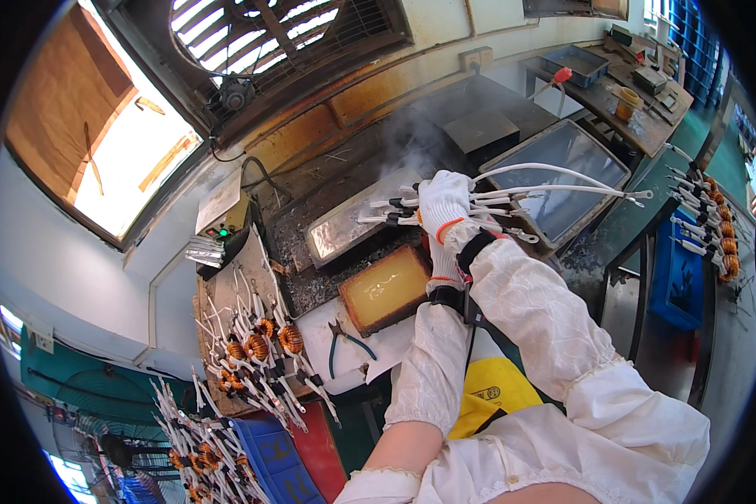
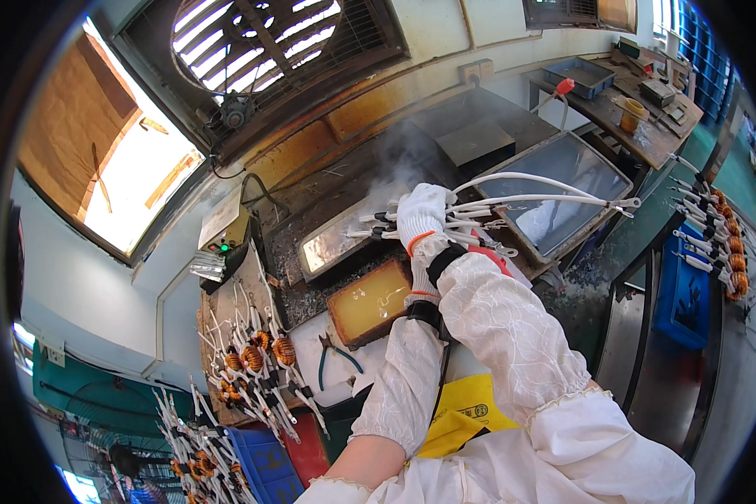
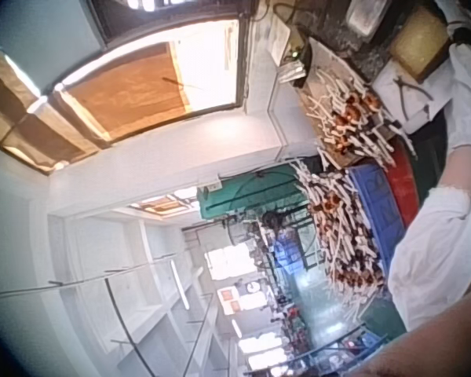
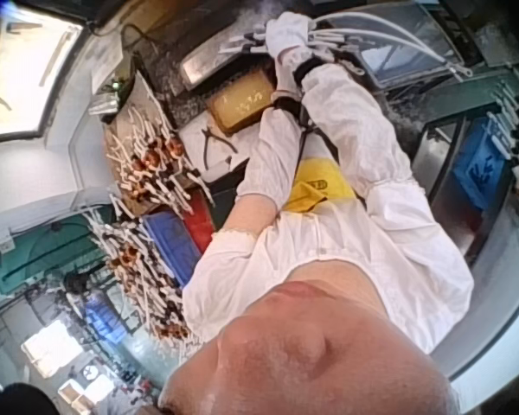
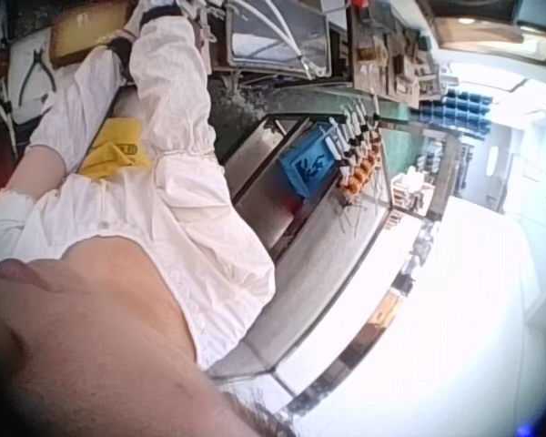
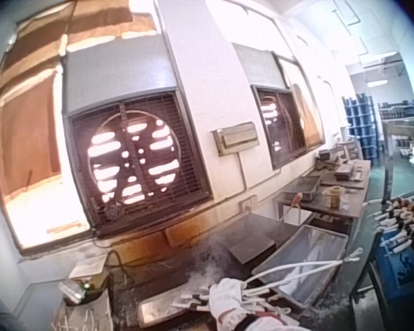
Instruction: The person picks up a transformer from a pile, dips its wire ends into a container of flux, and then into a molten solder bath before placing it on a rack.
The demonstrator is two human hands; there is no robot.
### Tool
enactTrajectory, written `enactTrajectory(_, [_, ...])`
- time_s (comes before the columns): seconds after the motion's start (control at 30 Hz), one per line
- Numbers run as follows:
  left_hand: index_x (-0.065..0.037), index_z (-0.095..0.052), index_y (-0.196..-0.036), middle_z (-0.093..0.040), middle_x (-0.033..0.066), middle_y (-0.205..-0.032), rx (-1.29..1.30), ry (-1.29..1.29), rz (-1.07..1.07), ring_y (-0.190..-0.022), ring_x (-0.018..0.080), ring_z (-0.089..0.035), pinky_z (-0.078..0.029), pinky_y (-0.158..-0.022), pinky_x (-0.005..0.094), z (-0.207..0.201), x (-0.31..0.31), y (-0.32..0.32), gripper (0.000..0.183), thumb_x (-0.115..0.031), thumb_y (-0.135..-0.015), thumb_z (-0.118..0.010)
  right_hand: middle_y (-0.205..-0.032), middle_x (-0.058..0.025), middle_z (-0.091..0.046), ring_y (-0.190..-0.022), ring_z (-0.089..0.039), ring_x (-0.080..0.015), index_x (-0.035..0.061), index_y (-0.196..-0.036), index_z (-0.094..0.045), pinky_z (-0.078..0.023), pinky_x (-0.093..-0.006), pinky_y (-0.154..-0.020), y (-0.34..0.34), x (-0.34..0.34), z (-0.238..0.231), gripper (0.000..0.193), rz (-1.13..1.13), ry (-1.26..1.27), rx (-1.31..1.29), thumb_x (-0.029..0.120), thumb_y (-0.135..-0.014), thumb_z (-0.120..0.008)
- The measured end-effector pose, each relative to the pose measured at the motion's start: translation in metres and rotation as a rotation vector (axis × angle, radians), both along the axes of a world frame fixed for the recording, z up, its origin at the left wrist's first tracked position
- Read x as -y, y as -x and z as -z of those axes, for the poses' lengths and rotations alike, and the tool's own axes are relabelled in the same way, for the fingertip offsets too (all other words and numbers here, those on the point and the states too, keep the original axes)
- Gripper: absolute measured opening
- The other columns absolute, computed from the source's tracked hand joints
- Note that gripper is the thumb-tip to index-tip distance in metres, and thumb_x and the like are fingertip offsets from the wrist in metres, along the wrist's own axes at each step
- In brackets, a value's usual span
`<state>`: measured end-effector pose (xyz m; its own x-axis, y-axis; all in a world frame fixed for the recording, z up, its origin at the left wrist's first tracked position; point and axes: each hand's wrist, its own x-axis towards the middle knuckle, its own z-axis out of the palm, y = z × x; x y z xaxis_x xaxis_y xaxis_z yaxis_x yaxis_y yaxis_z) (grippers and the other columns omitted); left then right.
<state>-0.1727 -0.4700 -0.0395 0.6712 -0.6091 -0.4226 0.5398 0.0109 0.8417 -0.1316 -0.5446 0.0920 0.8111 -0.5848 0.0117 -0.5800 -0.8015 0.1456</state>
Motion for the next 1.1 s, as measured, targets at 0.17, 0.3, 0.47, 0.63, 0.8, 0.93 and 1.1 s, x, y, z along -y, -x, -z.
enactTrajectory(0.17, [-0.018, -0.039, -0.138, -0.055, 0.0205, -0.125, 0.033, 0.081, -0.028, -0.101, 0.0373, -0.057, -0.049, -0.084, 0.0416, 0.024, 0.005, -0.016, 0.083, -0.078, -0.083, -0.028, -0.112, -0.0114, -0.060, -0.105, -0.060, -0.0296, 0.0133, -0.116, -0.062, -0.046, -0.0493, -0.078, 0.000, -0.006, -0.003, 0.031, -0.006, 0.001, 0.041, 0.027, -0.088, -0.057])
enactTrajectory(0.3, [-0.019, -0.036, -0.140, -0.052, 0.0120, -0.132, -0.124, -0.038, 0.106, -0.111, 0.0305, -0.054, -0.047, -0.090, 0.0408, 0.039, 0.014, -0.023, 0.063, -0.061, -0.093, -0.026, -0.111, -0.0113, -0.061, -0.105, -0.060, -0.0292, 0.0136, -0.116, -0.062, -0.046, -0.0495, -0.078, 0.003, 0.001, 0.001, 0.031, 0.018, -0.011, 0.036, 0.027, -0.088, -0.057])
enactTrajectory(0.47, [-0.023, -0.035, -0.141, -0.054, 0.0127, -0.130, -0.156, -0.073, 0.072, -0.109, 0.0314, -0.055, -0.048, -0.088, 0.0405, 0.075, -0.003, -0.040, 0.064, -0.063, -0.093, -0.025, -0.110, -0.0111, -0.061, -0.105, -0.060, -0.0281, 0.0145, -0.115, -0.063, -0.046, -0.0493, -0.074, -0.007, -0.022, -0.008, 0.030, -0.049, 0.031, 0.053, 0.027, -0.089, -0.056])
enactTrajectory(0.63, [-0.025, -0.034, -0.141, -0.056, 0.0182, -0.126, 0.024, -0.043, 0.084, -0.101, 0.0372, -0.059, -0.049, -0.083, 0.0398, 0.002, 0.014, 0.002, 0.076, -0.076, -0.086, -0.024, -0.111, -0.0112, -0.061, -0.105, -0.060, -0.0288, 0.0144, -0.115, -0.063, -0.046, -0.0490, -0.073, 0.009, 0.011, 0.008, 0.031, 0.022, 0.063, 0.020, 0.028, -0.088, -0.056])
enactTrajectory(0.8, [-0.025, -0.034, -0.141, -0.056, 0.0181, -0.126, 0.077, 0.100, -0.053, -0.101, 0.0375, -0.059, -0.050, -0.082, 0.0405, 0.019, 0.010, -0.016, 0.073, -0.074, -0.088, -0.022, -0.112, -0.0115, -0.061, -0.105, -0.060, -0.0296, 0.0136, -0.116, -0.062, -0.046, -0.0492, -0.074, 0.001, -0.006, -0.001, 0.032, -0.010, 0.045, 0.044, 0.028, -0.088, -0.057])
enactTrajectory(0.93, [-0.024, -0.037, -0.139, -0.059, 0.0186, -0.122, 0.018, 0.100, -0.042, -0.098, 0.0366, -0.060, -0.050, -0.080, 0.0407, 0.038, 0.011, -0.022, 0.071, -0.073, -0.089, -0.020, -0.112, -0.0119, -0.061, -0.105, -0.060, -0.0299, 0.0130, -0.116, -0.062, -0.046, -0.0502, -0.075, -0.001, -0.004, 0.000, 0.032, -0.017, 0.053, 0.024, 0.027, -0.089, -0.056])
enactTrajectory(1.1, [-0.023, -0.039, -0.137, -0.059, 0.0171, -0.120, -0.169, -0.023, 0.073, -0.098, 0.0324, -0.060, -0.050, -0.080, 0.0387, 0.043, 0.006, -0.023, 0.061, -0.062, -0.096, -0.019, -0.114, -0.0124, -0.061, -0.105, -0.060, -0.0307, 0.0128, -0.117, -0.062, -0.046, -0.0512, -0.076, -0.001, -0.003, -0.003, 0.031, -0.010, 0.028, -0.012, 0.026, -0.089, -0.056])
